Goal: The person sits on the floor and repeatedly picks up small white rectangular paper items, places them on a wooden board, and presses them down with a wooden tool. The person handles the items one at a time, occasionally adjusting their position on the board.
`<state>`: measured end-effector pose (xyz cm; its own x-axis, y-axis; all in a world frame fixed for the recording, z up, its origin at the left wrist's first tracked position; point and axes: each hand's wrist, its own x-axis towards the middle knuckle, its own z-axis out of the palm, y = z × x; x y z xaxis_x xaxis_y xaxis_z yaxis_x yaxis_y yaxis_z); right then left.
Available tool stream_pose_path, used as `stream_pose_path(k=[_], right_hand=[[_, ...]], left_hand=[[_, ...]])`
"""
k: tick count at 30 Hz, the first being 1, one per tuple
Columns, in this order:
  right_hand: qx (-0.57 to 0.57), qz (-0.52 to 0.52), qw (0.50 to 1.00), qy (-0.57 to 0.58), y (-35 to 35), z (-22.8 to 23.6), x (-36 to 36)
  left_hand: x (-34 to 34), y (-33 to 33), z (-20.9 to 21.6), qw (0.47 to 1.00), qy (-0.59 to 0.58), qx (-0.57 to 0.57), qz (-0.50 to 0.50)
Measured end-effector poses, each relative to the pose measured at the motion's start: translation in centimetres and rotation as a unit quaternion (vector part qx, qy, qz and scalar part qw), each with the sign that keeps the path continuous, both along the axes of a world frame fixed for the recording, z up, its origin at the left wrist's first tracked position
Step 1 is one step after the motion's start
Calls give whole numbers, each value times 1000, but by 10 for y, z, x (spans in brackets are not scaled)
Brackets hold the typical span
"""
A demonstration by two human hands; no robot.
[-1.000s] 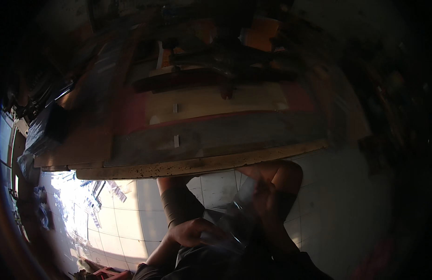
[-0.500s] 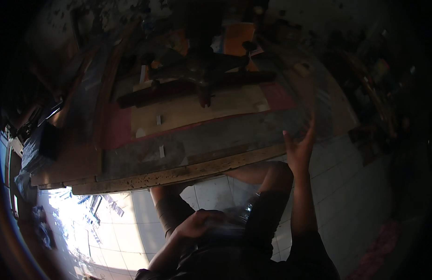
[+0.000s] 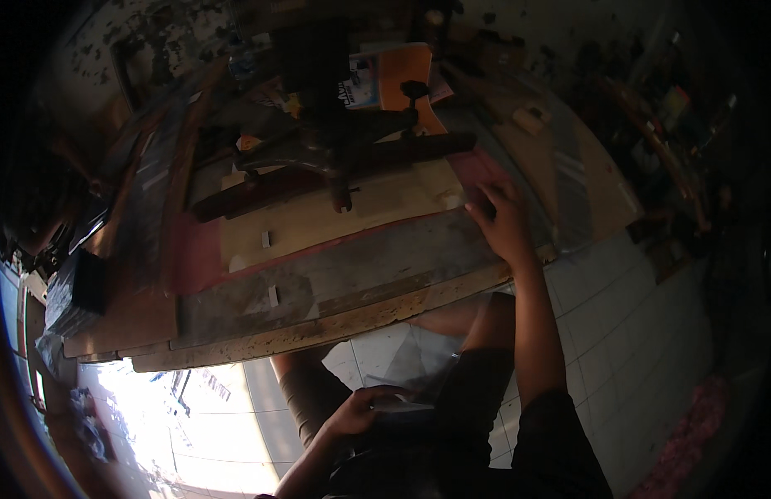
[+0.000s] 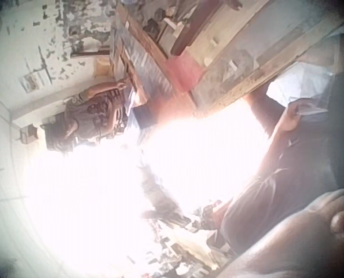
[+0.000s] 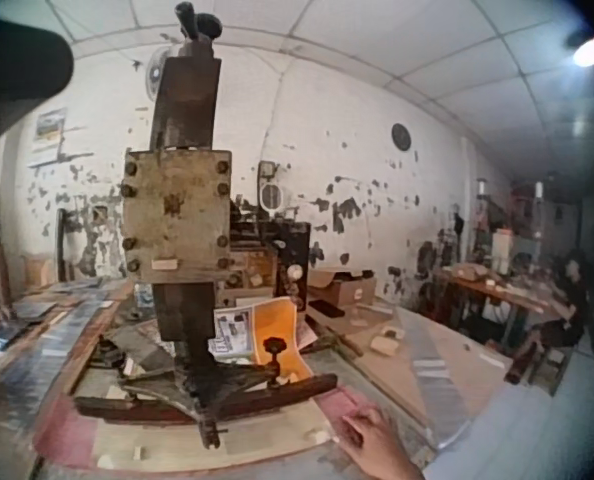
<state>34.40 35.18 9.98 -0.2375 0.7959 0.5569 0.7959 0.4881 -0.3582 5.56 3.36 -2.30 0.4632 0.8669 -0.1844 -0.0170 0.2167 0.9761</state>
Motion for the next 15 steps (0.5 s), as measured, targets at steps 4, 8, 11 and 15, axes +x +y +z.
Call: stream_pose_path(k=[4, 8, 11, 15], right_hand=[[-8, 12, 1000, -9, 2, 0, 1], [-26, 17, 999, -27, 12, -2, 6], [-66, 33, 997, -17, 18, 5, 9], [-41, 27, 999, -5, 15, 3, 6]], left_hand=[[2, 7, 2, 1000, -13, 12, -3], [2, 8, 0, 1000, -20, -20, -8], [3, 11, 6, 999, -47, -23, -5], [4, 10, -1, 999, -41, -30, -11]])
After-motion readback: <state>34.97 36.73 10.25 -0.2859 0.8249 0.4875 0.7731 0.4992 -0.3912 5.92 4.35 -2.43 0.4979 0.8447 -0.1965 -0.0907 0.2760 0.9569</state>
